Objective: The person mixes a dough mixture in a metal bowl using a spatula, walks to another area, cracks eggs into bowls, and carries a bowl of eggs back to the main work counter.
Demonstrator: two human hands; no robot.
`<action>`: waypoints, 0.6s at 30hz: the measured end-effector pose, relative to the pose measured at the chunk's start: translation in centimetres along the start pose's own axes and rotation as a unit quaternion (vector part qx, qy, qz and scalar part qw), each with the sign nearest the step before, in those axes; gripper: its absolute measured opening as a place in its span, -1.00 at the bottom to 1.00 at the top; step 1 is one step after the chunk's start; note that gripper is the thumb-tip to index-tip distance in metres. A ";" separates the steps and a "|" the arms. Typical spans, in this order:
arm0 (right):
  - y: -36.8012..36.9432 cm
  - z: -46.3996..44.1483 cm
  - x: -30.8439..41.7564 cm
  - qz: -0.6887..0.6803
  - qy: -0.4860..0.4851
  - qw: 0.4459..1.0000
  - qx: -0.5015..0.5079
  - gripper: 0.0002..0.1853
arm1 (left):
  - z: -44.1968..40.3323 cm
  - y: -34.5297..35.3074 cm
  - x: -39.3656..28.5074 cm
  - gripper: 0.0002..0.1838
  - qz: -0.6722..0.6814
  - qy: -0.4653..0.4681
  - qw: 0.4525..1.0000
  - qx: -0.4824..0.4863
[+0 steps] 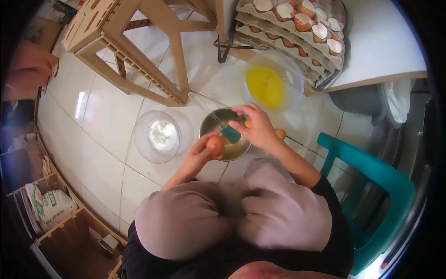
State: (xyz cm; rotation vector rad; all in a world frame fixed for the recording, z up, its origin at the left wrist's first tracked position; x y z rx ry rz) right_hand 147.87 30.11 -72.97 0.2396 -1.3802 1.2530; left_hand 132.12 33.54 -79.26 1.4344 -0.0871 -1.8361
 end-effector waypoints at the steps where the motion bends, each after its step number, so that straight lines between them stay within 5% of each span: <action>1: 1.1 -1.4 1.1 0.049 -0.017 0.999 0.011 -0.59 | 0.7 -1.0 0.7 -0.50 0.015 0.015 1.000 -0.016; 4: 6.7 -5.4 2.8 0.217 -0.013 0.974 0.068 -0.61 | 1.8 -3.8 0.7 -0.59 0.047 0.071 0.993 -0.080; 7: 10.2 -7.4 2.5 0.239 -0.017 0.967 0.082 -0.69 | 1.4 -6.4 -2.6 -0.73 0.029 0.141 0.972 -0.185; 10: 11.1 -7.5 1.8 0.202 0.043 0.969 0.135 -0.79 | 0.8 -8.4 -3.4 -0.67 -0.176 0.104 0.962 -0.182; 16: 11.3 -6.1 1.2 0.161 -0.035 0.978 0.126 -0.84 | 0.3 -10.3 -1.2 -0.64 -0.304 0.108 0.928 -0.186; 18: 7.2 -5.4 1.9 0.093 -0.038 0.994 0.052 -0.86 | 0.3 -9.3 -1.3 -0.65 -0.318 0.105 0.927 -0.171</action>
Point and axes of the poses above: each hand's wrist, its own z-axis away from the middle knuckle, its own y-axis out of the palm, x = y × z, the point moved 10 cm from there along -z, towards the middle knuckle, and after that the axes turned 14 degrees about y, right-handed, at the moved point
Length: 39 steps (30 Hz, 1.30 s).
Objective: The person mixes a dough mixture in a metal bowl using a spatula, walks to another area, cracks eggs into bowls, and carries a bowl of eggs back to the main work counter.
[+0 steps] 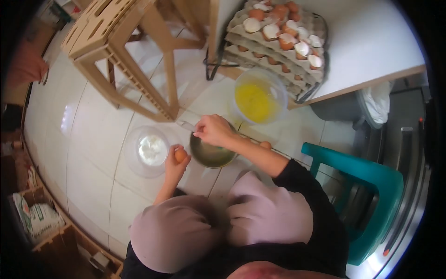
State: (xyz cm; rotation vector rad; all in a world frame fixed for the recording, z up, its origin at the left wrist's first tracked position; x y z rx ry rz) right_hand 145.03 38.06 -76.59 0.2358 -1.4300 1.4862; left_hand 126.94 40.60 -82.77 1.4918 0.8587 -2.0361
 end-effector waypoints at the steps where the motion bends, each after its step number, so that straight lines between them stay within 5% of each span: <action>1: -2.7 0.6 -0.1 -0.032 0.012 0.999 -0.031 -0.86 | 0.0 0.2 -0.2 -0.65 -0.006 0.000 1.000 0.004; 4: -11.5 2.4 -0.3 -0.220 0.124 0.967 -0.029 -0.82 | 0.1 0.7 -0.6 -0.65 -0.014 0.063 0.998 0.005; 6: -19.8 2.9 -1.0 -0.320 0.071 0.938 -0.115 -0.76 | 0.2 0.7 -1.0 -0.65 0.002 0.017 1.000 0.001; 11: -37.1 0.5 -5.0 -0.331 0.164 0.889 -0.272 -0.70 | -0.2 0.0 -1.2 -0.65 -0.020 0.049 0.999 0.003; 20: -42.0 -4.8 -13.7 -0.286 0.371 0.847 -0.251 -0.77 | -1.7 -1.5 -4.5 -0.64 -0.106 0.090 0.989 -0.042; 23: -42.9 -3.7 -15.1 -0.238 0.348 0.852 -0.310 -0.46 | -2.4 -3.3 -10.7 -0.68 -0.178 0.229 0.953 -0.088; 24: -43.2 -2.6 -14.8 -0.192 0.352 0.852 -0.335 -0.41 | -2.8 -4.3 -11.5 -0.69 -0.149 0.208 0.962 -0.095; 26: -40.2 1.0 -6.2 -0.155 0.189 0.880 -0.407 -0.39 | -3.7 -5.8 -13.1 -0.72 -0.083 0.175 0.975 -0.106; 28: -32.7 3.3 3.3 -0.209 -0.011 0.942 -0.262 -0.48 | -3.8 -6.8 -14.2 -0.74 -0.093 0.188 0.970 -0.126; 32: -19.9 12.1 17.5 -0.084 -0.196 0.969 -0.123 -0.58 | -3.5 -5.8 -12.6 -0.76 -0.034 0.078 0.990 -0.115; 35: -18.2 14.4 21.9 0.032 -0.214 0.970 -0.111 -0.67 | -3.5 -4.3 -11.5 -0.73 -0.182 0.229 0.953 -0.074; 37: -18.2 13.8 23.4 0.075 -0.179 0.981 -0.017 -0.76 | -3.6 -3.4 -10.7 -0.72 -0.138 0.195 0.970 -0.050; 39: -17.8 14.6 23.7 0.171 -0.209 0.961 -0.057 -0.82 | -3.5 -3.0 -9.7 -0.71 -0.056 0.122 0.990 -0.032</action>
Point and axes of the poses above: each hand's wrist, its own z-axis away from the middle knuckle, its own y-axis out of the palm, x = y × z, the point moved 10 cm from there along -z, towards the middle knuckle, and after that the axes turned 14 degrees about y, right-handed, at the moved point
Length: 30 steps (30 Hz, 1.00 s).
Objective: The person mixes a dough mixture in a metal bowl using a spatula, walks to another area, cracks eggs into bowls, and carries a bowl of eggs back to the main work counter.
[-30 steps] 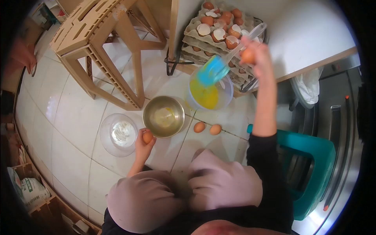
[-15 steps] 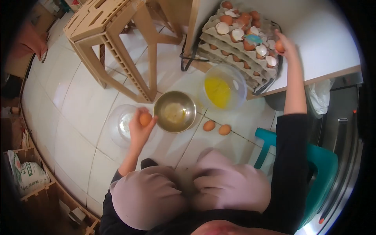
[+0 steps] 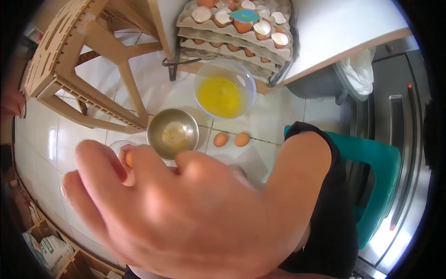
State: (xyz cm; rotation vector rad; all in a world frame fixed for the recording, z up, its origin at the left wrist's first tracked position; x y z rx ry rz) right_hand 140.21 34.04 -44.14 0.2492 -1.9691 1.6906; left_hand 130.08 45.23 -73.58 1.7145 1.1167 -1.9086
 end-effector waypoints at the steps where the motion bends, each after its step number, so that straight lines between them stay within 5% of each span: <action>1: 0.0 0.4 0.3 0.050 -0.016 0.998 -0.014 -0.84 | 0.1 0.3 0.3 -0.70 0.017 -0.019 1.000 0.008; 4: 2.6 0.4 0.8 0.211 -0.047 0.976 0.020 -0.81 | 0.4 1.2 1.1 -0.68 0.036 -0.039 0.998 0.036; 7: 4.6 0.2 0.2 0.190 0.003 0.967 0.170 -0.81 | 0.7 1.9 1.8 -0.66 0.045 -0.049 0.996 0.060; 11: 3.0 0.7 0.9 0.229 -0.032 0.965 0.122 -0.84 | 1.0 2.3 2.4 -0.63 0.048 -0.056 0.994 0.080; 16: 1.4 1.3 0.1 0.179 -0.008 0.983 0.038 -0.87 | 1.1 3.0 2.9 -0.60 0.052 -0.063 0.991 0.105; 25: 3.0 1.3 -0.1 0.108 -0.058 0.987 0.104 -0.85 | 1.3 4.0 3.3 -0.53 0.053 -0.066 0.988 0.132; 30: 6.2 0.2 -2.3 -0.059 -0.078 0.974 0.207 -0.81 | 1.4 4.4 3.7 -0.50 0.047 -0.057 0.987 0.145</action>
Point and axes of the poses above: each hand's wrist, its own z-axis away from the middle knuckle, its own y-axis out of the palm, x = y × z, the point moved 10 cm from there along -z, towards the middle knuckle, and after that the axes turned 14 degrees about y, right-handed, at the moved point
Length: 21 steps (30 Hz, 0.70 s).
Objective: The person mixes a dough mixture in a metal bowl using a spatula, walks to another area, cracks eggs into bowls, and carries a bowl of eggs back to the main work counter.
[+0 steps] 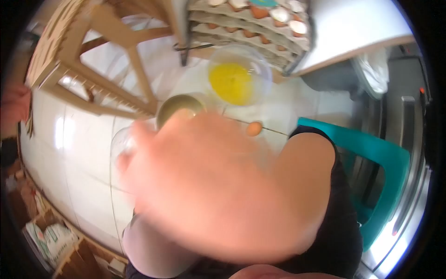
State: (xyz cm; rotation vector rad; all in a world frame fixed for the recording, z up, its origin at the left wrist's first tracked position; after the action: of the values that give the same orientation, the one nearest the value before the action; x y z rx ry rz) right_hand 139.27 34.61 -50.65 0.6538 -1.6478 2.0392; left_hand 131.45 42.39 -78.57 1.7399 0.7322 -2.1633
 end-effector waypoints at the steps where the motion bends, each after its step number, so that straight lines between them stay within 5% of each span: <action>1: 0.3 -0.6 -1.9 -0.082 0.014 0.996 0.029 -0.80 | 0.0 -0.1 0.2 -0.49 -0.004 0.002 1.000 0.001; 3: 2.2 -2.4 -8.1 -0.369 0.106 0.919 0.085 -0.78 | -0.2 0.0 0.8 -0.48 -0.007 -0.001 1.000 -0.002; 4: 4.1 -2.1 -11.4 -0.531 0.195 0.818 0.099 -0.79 | -0.5 0.3 1.2 -0.47 -0.009 -0.002 1.000 -0.001; 6: 9.1 -2.1 -16.8 -0.801 0.162 0.574 0.056 -0.78 | -0.6 0.2 2.2 -0.47 -0.011 -0.029 0.999 -0.015; 9: 14.5 -0.3 -19.7 -0.901 0.179 0.395 0.011 -0.73 | -0.2 0.1 4.3 -0.49 -0.016 -0.074 0.997 -0.025; 12: 18.2 0.8 -21.0 -0.899 0.227 0.375 0.009 -0.72 | 0.2 0.6 5.0 -0.51 -0.026 -0.094 0.995 -0.010; 17: 20.5 1.5 -22.7 -0.796 0.283 0.535 -0.007 -0.68 | 1.4 -0.2 2.0 -0.61 -0.149 0.011 0.988 -0.043; 21: 19.7 1.1 -23.3 -0.708 0.304 0.635 -0.053 -0.61 | 1.7 1.9 0.2 -0.64 0.220 -0.132 0.966 -0.016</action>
State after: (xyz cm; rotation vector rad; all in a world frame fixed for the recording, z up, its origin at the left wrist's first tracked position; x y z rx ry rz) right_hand 145.99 28.71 -79.84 0.7069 -0.3854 0.7438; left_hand 130.94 39.90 -78.93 1.3941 0.2758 -1.9988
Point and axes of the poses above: each hand's wrist, its own z-axis away from the middle knuckle, its own y-axis out of the palm, x = y × z, the point moved 10 cm from there along -z, towards the middle knuckle, and after that the axes turned 14 degrees about y, right-handed, at the moved point
